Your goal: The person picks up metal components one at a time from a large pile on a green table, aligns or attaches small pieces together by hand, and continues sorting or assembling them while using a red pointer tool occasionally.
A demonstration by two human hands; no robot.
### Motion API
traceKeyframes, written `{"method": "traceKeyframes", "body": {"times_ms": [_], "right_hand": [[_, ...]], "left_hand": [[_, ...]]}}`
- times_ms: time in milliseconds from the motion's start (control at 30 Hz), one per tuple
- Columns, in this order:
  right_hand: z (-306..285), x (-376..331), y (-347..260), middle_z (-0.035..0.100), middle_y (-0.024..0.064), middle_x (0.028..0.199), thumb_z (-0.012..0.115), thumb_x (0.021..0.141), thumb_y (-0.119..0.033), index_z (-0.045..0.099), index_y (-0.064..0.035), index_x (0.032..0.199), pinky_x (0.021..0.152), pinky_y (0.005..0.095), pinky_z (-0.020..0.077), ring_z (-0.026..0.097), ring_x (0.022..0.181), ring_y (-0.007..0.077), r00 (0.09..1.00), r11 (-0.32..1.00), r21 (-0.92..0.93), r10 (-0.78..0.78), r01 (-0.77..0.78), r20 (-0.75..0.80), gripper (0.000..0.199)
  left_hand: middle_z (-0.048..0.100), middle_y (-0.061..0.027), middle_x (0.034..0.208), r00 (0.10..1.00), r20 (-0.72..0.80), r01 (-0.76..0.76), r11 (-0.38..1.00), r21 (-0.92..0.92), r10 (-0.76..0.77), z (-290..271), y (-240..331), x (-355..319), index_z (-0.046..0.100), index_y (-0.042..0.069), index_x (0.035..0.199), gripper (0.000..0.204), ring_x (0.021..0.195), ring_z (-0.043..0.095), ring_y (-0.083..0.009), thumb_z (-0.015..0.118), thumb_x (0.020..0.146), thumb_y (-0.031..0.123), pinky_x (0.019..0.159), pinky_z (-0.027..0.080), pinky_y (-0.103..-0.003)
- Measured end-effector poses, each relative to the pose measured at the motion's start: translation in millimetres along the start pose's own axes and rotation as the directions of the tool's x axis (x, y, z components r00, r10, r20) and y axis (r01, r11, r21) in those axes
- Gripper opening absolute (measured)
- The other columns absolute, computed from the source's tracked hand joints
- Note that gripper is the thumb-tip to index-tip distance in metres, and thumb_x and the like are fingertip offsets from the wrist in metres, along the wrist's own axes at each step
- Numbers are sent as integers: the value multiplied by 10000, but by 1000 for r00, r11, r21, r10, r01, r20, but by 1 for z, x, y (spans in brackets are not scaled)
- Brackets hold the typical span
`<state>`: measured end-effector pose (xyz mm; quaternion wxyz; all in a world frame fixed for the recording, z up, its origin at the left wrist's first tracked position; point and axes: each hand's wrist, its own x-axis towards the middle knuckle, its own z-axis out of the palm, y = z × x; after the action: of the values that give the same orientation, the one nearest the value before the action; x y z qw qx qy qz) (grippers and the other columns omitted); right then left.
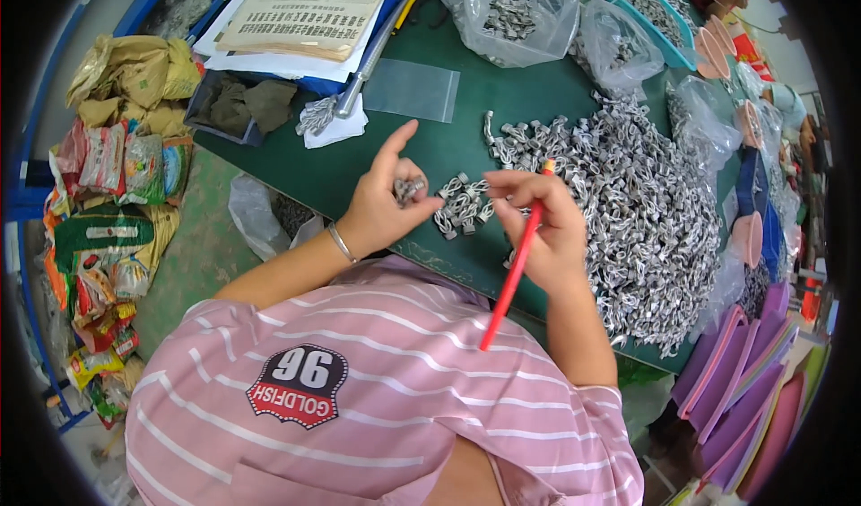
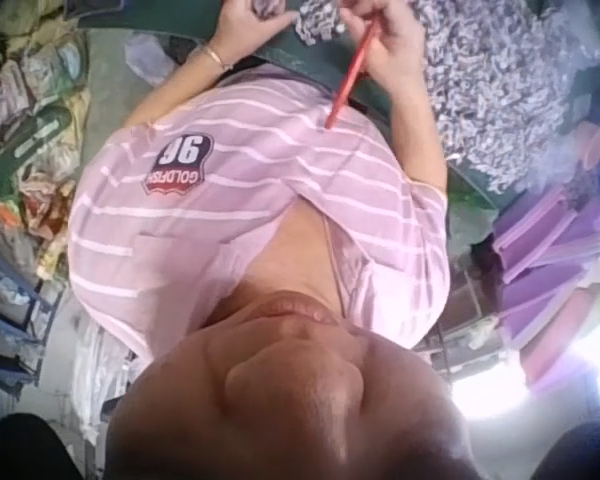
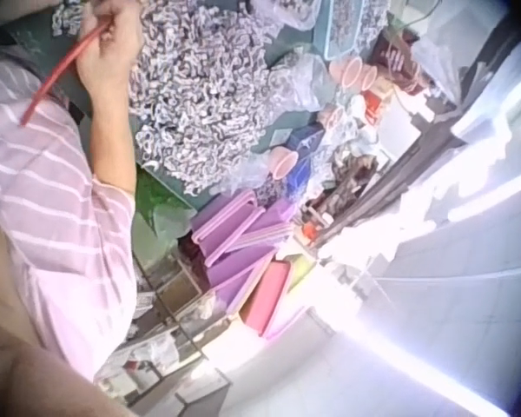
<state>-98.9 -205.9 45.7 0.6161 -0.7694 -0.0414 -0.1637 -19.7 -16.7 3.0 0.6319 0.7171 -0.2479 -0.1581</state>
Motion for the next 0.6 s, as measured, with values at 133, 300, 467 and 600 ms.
{"method": "traceKeyframes", "body": {"times_ms": [133, 300, 467, 600], "right_hand": [[35, 9, 2, 608, 147, 949, 645, 720, 51, 438, -30, 766, 641, 264, 473, 573, 728, 177, 995, 997, 65, 31, -38, 94, 227], [38, 5, 8, 588, 125, 913, 658, 696, 87, 414, -41, 752, 668, 262, 473, 573, 765, 169, 997, 998, 65, 20, -24, 70, 281], [30, -6, 12, 557, 152, 959, 625, 724, 128, 383, -55, 773, 669, 234, 495, 569, 785, 139, 984, 875, 476, 150, -88, -93, 306], [29, -12, 16, 558, 160, 959, 618, 738, 119, 386, -54, 792, 647, 236, 501, 576, 786, 143, 978, 831, 549, 180, -94, -105, 295]], "left_hand": [[532, -42, 680, 990, 73, -117, 992, -39, 120, 6, 11, 4, 132, 34, 1387, 907, 619, 518, -99, 702, 682, 20, 594, 431, -221], [572, -65, 788, 990, 128, -53, 998, -37, 57, 0, 21, 10, 338, 19, 1302, 720, 664, 561, -115, 708, 685, 29, 616, 464, -246], [577, -26, 867, 962, 245, 183, 954, -239, -123, -9, 16, 6, 578, -17, 953, 254, 754, 532, -65, 681, 721, -43, 674, 447, -206], [555, -26, 836, 975, 216, 93, 970, -226, -43, -10, 12, 4, 586, -15, 944, 251, 756, 521, -72, 683, 715, -49, 675, 423, -192]]}}
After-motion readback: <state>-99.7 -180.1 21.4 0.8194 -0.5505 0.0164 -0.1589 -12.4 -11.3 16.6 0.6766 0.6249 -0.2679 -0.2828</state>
